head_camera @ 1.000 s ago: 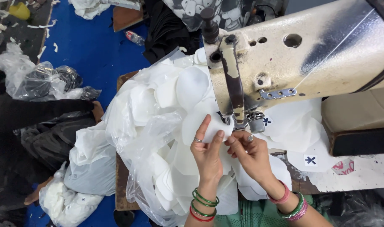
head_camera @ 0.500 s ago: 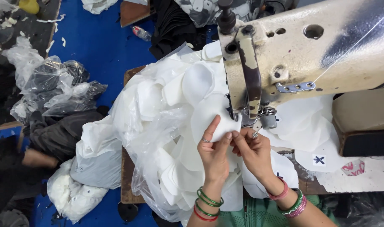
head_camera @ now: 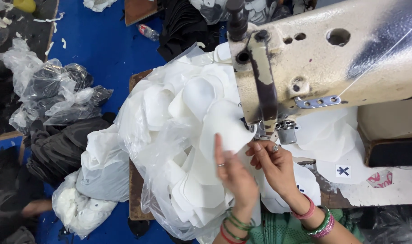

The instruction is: Stitching white fabric components for shoes using an industrial sewing machine.

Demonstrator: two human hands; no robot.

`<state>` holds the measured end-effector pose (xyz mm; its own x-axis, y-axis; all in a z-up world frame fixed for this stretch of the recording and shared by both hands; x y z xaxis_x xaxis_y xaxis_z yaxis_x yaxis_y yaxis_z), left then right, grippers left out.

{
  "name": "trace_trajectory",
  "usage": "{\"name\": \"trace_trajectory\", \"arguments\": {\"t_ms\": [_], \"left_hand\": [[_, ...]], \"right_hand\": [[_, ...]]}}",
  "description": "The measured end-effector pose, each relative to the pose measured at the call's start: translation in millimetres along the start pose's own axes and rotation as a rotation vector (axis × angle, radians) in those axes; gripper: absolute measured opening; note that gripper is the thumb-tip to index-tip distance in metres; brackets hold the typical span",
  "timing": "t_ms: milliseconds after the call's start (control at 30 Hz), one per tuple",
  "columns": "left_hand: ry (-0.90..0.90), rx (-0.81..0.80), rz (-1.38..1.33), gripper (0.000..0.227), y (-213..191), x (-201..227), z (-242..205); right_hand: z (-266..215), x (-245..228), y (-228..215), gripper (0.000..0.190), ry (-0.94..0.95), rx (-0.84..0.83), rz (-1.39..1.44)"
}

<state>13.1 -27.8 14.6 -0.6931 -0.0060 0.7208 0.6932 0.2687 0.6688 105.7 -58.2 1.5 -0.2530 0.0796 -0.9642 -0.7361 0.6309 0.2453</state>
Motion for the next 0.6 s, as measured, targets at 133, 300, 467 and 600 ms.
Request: {"name": "trace_trajectory", "arguments": {"t_ms": [133,300,467,600], "left_hand": [[0.069,0.154,0.030,0.045,-59.2,10.3,31.5],[-0.133,-0.149,0.209,0.054,-63.8,46.7,24.1],[-0.221,-0.409,0.282,0.058,-62.9,52.2,31.5],[-0.206,-0.466,0.324,0.059,-50.9,49.9,24.2]], "right_hand": [[0.1,-9.9,6.8,0.026,0.023,-0.061,-0.011],[0.7,-11.5,7.3,0.019,0.044,-0.061,0.072],[-0.4,-10.7,2.2,0.017,0.001,-0.038,0.000],[7.8,-41.6,-20.6,0.015,-0.169,-0.043,-0.281]]}}
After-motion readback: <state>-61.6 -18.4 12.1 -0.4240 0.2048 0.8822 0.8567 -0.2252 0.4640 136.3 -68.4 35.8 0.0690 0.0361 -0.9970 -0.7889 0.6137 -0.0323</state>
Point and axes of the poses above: each hand's wrist, its own z-axis towards the middle knuckle, its own y-axis out of the palm, x = y × z, the point moved 1 cm from there along z, towards the middle knuckle, and after that the axes turned 12 degrees about x, right-handed, at the moved point
